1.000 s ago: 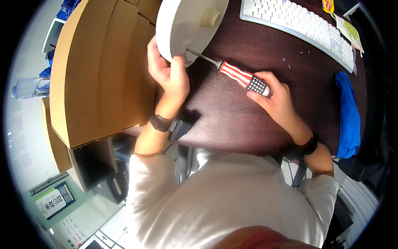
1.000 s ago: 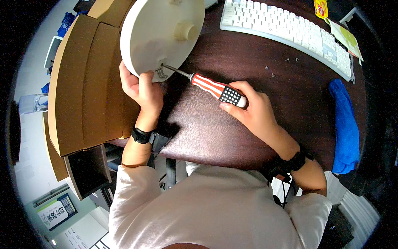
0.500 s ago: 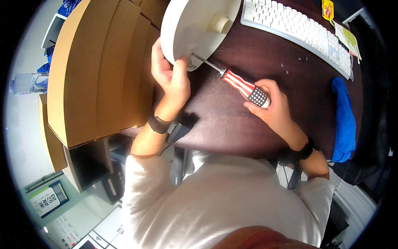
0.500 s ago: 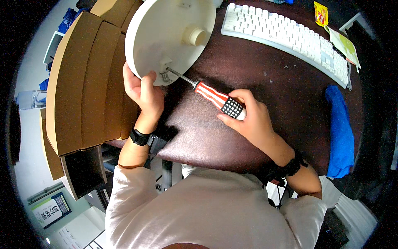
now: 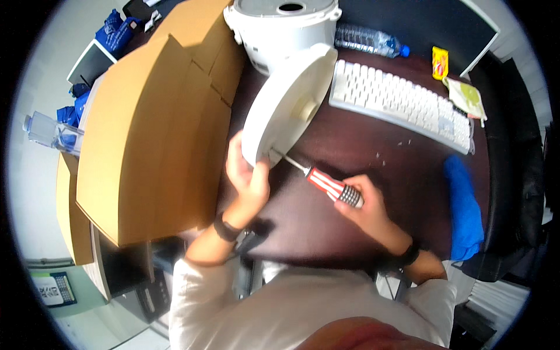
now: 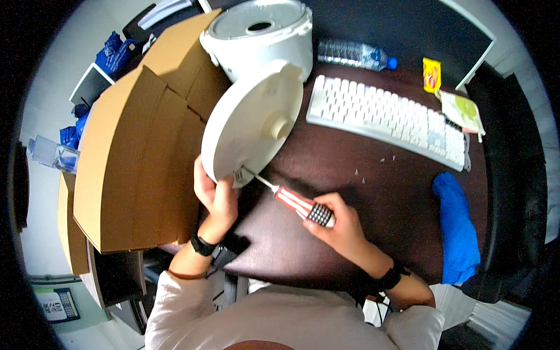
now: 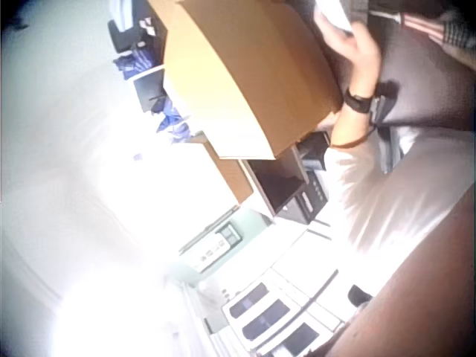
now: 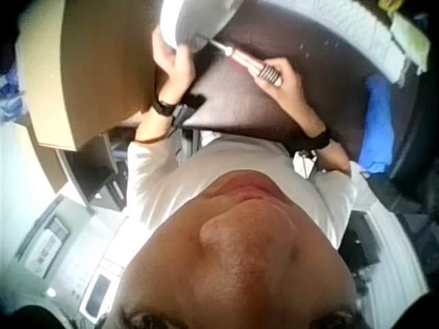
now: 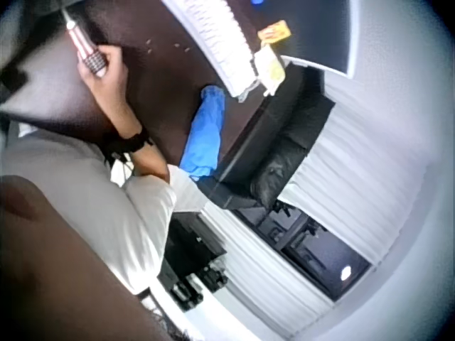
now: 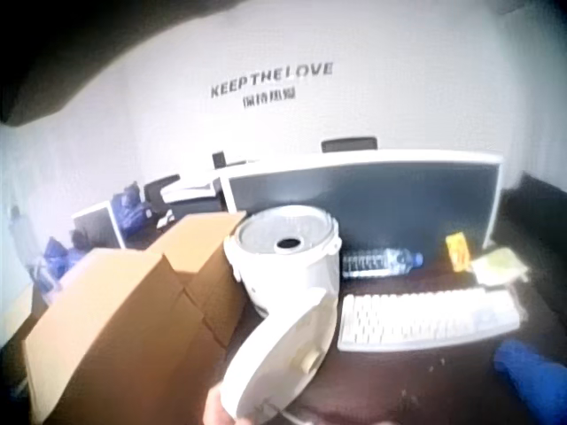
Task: The person assembles a white plastic light fixture base on a desk. They insert a cylindrical socket into the center and then use a screwdriver to fasten multiple screws around the perimeter of the base.
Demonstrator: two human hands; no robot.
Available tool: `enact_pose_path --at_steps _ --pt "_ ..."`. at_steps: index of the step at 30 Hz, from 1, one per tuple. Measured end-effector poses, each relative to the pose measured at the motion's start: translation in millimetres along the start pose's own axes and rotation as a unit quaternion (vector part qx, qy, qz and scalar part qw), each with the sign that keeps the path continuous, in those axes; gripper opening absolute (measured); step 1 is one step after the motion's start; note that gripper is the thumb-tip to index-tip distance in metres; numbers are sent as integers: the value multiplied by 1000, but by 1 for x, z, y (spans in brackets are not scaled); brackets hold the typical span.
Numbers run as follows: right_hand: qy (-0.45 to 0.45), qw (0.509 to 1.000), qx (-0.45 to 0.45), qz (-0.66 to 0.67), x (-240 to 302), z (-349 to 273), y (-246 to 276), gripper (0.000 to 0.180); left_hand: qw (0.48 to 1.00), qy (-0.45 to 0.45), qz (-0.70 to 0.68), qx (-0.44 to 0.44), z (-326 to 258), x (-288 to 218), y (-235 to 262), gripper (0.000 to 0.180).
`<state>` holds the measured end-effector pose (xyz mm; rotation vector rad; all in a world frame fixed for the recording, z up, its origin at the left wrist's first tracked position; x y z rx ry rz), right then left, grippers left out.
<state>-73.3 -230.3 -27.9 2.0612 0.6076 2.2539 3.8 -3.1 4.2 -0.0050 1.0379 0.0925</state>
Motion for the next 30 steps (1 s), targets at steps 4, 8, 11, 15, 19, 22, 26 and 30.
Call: enact_pose_path --at_steps 4,8,11,15,19,22,26,30 --pt "33 997 -25 -64 11 -4 3 51 1000 2 -2 0 4 -9 -6 42" --pt "58 995 -27 -81 9 -5 6 46 1000 0 -10 -5 5 -9 -8 42" --pt "25 999 -13 -45 6 -4 3 41 1000 1 -3 -4 4 -9 -5 41" --pt "-8 1000 -15 1 8 -3 3 37 999 29 -22 4 1 -11 -4 42" --pt "-10 1000 -19 -10 3 -3 2 49 998 53 -7 20 2 -10 -2 46" --pt "12 999 -9 -49 2 -5 2 63 998 55 -19 12 2 -11 -3 47" --pt "14 991 -36 -131 16 -6 3 52 998 50 -23 28 1 -14 -3 47" --pt "22 993 -34 -109 15 -4 5 44 1000 23 -11 9 7 -14 -8 44"
Point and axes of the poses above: each hand's wrist, its own z-axis towards the middle knuckle, its own y-axis out of the back of the hand, x = y × z, the point moved 2 cm from there along z, towards the middle knuckle, and after that the axes turned 6 degrees about x, right-handed, at the moved point
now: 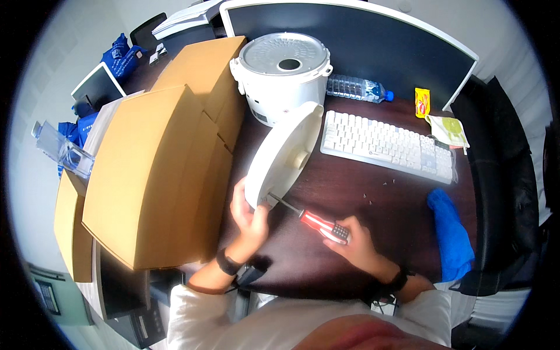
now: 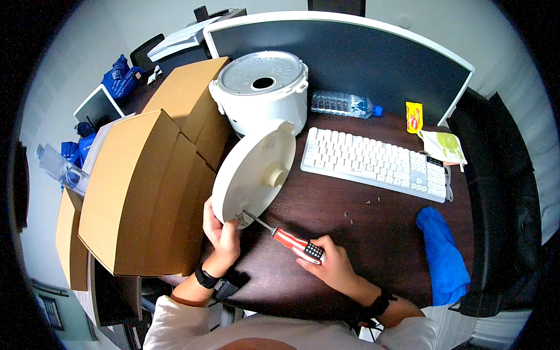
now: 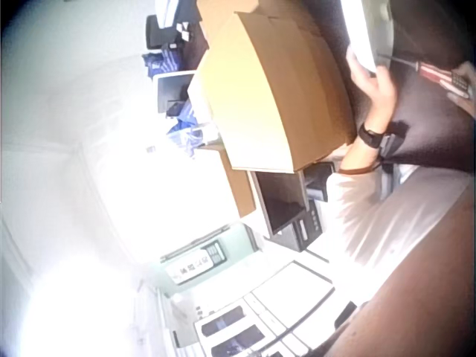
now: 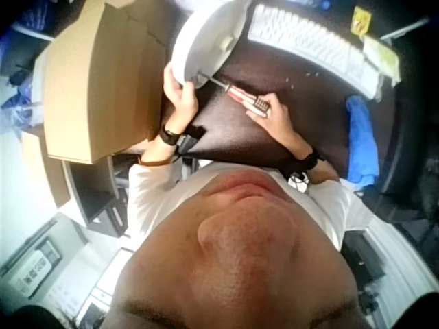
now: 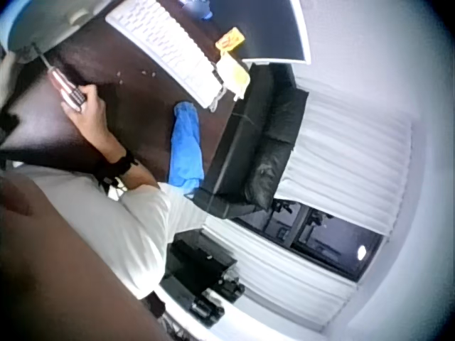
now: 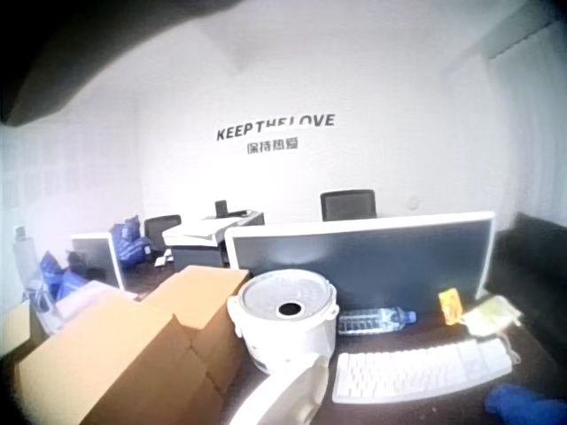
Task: The person assembles a white plastic light fixture base on a desk. They insert a cylindrical socket into the center and then use a screwdriver to fasten multiple screws around the perimeter of the base.
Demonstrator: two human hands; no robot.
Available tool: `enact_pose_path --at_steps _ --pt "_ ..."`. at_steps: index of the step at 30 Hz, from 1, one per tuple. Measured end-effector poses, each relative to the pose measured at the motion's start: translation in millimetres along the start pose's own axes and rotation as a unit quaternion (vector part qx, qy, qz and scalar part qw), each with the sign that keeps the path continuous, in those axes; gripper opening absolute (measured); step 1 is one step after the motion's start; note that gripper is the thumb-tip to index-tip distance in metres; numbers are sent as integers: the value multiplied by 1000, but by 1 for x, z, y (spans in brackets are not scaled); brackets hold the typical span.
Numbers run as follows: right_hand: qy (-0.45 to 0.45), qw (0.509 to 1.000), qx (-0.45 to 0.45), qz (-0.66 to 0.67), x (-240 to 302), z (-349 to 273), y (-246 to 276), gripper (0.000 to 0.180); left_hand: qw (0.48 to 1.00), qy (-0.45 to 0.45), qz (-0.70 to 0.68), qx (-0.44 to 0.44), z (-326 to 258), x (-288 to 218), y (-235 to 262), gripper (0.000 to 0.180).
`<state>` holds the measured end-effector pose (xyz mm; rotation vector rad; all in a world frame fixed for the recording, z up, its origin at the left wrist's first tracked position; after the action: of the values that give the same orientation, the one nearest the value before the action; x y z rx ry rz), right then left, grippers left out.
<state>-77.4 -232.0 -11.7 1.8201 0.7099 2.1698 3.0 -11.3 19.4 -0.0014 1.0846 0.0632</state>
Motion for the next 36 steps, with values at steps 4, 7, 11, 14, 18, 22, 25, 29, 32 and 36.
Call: enact_pose_path --at_steps 4,7,11,14,18,22,25,29,32,36 --pt "-29 997 23 61 0 2 4 37 999 20 -16 23 -4 6 4 46" --pt "-39 997 21 69 -4 2 0 38 998 21 -48 -22 -4 3 0 45" --pt "-14 996 -19 86 -8 5 -5 47 1000 8 -6 -16 -2 5 0 47" --pt "3 1000 10 25 -5 3 -4 48 1000 20 -16 -15 -4 6 -2 45" --pt "-13 998 37 58 -8 4 -3 40 999 38 -21 -25 -5 10 -1 45" --pt "-10 998 15 60 -6 7 -6 37 998 46 -32 -30 -5 10 0 45" --pt "-23 998 6 56 1 6 -2 36 998 23 -52 -26 -2 8 -1 41" --pt "-26 1000 2 -1 11 4 19 31 998 16 -62 -22 6 7 6 34" --pt "-49 997 -48 -30 16 -3 40 29 996 13 -82 -42 6 6 3 31" --pt "-69 984 -72 -149 23 -24 74 29 994 38 -88 -54 4 8 9 30"
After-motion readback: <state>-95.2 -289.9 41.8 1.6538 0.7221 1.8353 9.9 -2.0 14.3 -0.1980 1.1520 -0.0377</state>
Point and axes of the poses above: each hand's wrist, its own z-axis towards the middle knuckle, its own y-axis out of the back of the hand, x = y × z, the point moved 2 cm from there along z, towards the middle knuckle, and after that the axes turned 6 degrees about x, right-handed, at the moved point
